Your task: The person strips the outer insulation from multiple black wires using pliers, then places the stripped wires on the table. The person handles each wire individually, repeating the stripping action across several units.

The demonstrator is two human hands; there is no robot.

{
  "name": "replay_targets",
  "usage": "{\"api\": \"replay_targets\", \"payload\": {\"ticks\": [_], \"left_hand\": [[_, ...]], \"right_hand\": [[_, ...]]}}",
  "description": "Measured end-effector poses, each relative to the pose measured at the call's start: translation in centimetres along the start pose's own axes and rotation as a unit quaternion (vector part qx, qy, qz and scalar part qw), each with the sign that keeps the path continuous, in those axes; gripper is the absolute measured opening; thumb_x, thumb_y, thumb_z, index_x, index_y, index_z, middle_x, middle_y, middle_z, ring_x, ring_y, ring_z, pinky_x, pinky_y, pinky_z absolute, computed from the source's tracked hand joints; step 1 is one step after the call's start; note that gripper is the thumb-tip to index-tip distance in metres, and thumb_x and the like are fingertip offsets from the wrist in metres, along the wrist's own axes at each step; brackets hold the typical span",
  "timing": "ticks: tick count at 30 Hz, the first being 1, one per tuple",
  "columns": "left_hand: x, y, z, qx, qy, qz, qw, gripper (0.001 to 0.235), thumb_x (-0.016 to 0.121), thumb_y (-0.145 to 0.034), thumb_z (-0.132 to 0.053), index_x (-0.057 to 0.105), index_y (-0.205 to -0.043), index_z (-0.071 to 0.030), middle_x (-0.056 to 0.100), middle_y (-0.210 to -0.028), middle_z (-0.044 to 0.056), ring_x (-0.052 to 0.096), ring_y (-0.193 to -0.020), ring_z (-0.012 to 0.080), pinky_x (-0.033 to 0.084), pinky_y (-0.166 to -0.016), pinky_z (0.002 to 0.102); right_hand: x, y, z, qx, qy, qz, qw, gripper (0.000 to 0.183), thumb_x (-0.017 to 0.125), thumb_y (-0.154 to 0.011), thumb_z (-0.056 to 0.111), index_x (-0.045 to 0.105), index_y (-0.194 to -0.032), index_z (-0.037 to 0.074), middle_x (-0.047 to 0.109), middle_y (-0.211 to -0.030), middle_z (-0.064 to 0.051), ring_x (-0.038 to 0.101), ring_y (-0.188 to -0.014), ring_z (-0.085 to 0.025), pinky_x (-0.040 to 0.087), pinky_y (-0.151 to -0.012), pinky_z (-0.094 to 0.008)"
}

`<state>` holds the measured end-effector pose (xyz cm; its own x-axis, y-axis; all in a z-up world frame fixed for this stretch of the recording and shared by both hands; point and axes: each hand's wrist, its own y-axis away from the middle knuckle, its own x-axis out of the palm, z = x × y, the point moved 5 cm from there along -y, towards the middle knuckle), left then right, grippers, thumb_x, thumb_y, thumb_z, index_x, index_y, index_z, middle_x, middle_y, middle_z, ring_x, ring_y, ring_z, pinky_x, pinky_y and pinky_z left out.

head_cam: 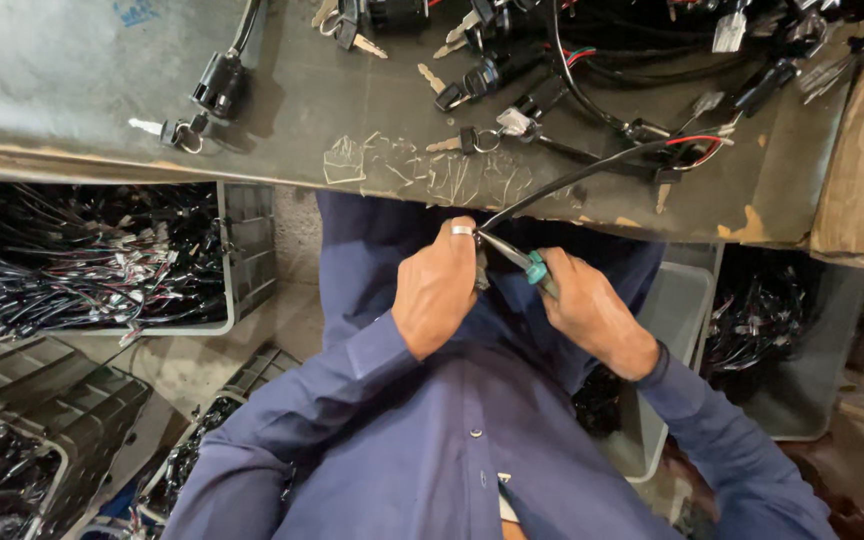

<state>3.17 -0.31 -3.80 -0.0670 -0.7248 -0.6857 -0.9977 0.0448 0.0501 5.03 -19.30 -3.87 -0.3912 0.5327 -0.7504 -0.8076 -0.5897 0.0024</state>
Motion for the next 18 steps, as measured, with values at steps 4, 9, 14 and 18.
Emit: {"api": "replay_targets", "payload": {"ticks": [4, 9, 14, 18], "left_hand": [[0.2, -0.4, 0.8, -0.033, -0.03, 0.01, 0.999, 0.022, 0.059, -0.1, -0.005, 0.052, -0.12, -0.002, 0.065, -0.101, 0.02, 0.065, -0.078, 0.042, 0.049, -0.064, 0.053], [-0.9, 0.3, 0.3, 0.05, 0.009, -0.022, 0.998, 0.043, 0.063, -0.087, -0.004, 0.05, -0.128, 0.0, 0.066, -0.103, 0.021, 0.064, -0.076, 0.0421, 0.048, -0.063, 0.052], [-1.5, 0.4, -0.4, 0.073, -0.011, -0.008, 0.997, 0.056, 0.064, -0.076, -0.002, 0.047, -0.13, 0.002, 0.065, -0.108, 0.023, 0.065, -0.076, 0.0415, 0.049, -0.062, 0.051], [-2.2, -0.7, -1.2, 0.052, 0.122, 0.117, 0.984, 0.044, 0.068, -0.092, -0.009, 0.05, -0.133, -0.006, 0.068, -0.102, 0.017, 0.066, -0.087, 0.0398, 0.051, -0.071, 0.048]], "right_hand": [[-0.1, 0.0, 1.2, 0.088, -0.006, 0.022, 0.996, 0.021, 0.066, -0.091, 0.003, 0.054, -0.108, 0.001, 0.064, -0.089, -0.022, 0.063, -0.085, -0.045, 0.049, -0.068, -0.048], [0.4, 0.7, 1.0, 0.174, -0.109, 0.086, 0.975, 0.035, 0.07, -0.088, 0.009, 0.054, -0.118, 0.0, 0.066, -0.092, -0.019, 0.064, -0.084, -0.039, 0.05, -0.073, -0.046], [2.3, 1.4, 0.1, 0.162, -0.155, 0.075, 0.972, 0.04, 0.065, -0.086, 0.003, 0.052, -0.124, -0.001, 0.067, -0.097, -0.017, 0.068, -0.09, -0.034, 0.051, -0.078, -0.044], [3.1, 1.4, -0.8, 0.104, -0.118, -0.018, 0.987, 0.029, 0.074, -0.088, 0.006, 0.058, -0.112, 0.0, 0.067, -0.095, -0.019, 0.065, -0.089, -0.035, 0.053, -0.076, -0.043]]}}
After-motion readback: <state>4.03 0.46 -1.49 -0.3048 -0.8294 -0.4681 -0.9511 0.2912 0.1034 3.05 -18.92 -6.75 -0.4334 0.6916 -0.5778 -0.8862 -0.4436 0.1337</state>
